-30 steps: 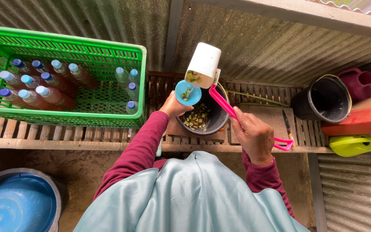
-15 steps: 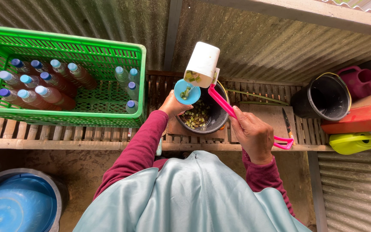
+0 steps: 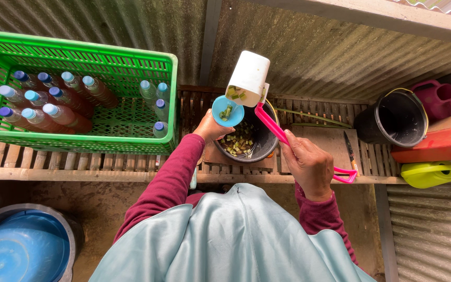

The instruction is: The person uses a pink scoop to transfer chopped green plant material from a black bucket into a plastic bottle via a blue funnel. After filling, the person caps the bottle and places it into a green crate. The person repeats this process with another bottle.

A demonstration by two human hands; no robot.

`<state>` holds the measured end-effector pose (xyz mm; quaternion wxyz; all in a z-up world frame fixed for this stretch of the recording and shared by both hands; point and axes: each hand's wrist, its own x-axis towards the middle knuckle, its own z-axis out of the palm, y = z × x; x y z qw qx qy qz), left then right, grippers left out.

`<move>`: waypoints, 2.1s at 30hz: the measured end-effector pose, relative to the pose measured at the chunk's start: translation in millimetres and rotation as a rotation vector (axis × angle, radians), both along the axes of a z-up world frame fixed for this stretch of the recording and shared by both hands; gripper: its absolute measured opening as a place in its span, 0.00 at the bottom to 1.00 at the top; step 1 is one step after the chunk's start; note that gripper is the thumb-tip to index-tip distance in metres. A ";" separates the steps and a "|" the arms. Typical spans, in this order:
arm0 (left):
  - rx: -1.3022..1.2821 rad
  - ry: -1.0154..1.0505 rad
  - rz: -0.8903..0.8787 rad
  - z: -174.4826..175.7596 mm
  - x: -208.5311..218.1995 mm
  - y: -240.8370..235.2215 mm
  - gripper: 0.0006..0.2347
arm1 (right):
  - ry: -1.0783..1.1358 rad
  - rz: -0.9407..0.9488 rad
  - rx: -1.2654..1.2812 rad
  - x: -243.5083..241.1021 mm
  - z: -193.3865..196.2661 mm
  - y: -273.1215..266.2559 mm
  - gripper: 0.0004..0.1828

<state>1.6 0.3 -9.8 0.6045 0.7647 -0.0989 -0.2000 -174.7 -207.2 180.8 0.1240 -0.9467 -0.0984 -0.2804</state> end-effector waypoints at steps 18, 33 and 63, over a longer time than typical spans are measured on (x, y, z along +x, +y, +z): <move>0.089 0.008 0.029 -4.2 -6.1 0.8 0.33 | 0.861 -0.382 -0.279 60.6 -184.1 -56.0 0.13; 0.177 -0.023 0.063 -7.9 -11.9 -5.1 0.33 | 0.663 -0.214 -0.499 96.8 -315.1 3.1 0.06; 0.140 -0.009 -0.033 -5.8 -4.0 -7.0 0.33 | 0.851 -0.241 0.416 56.0 -135.8 -95.0 0.17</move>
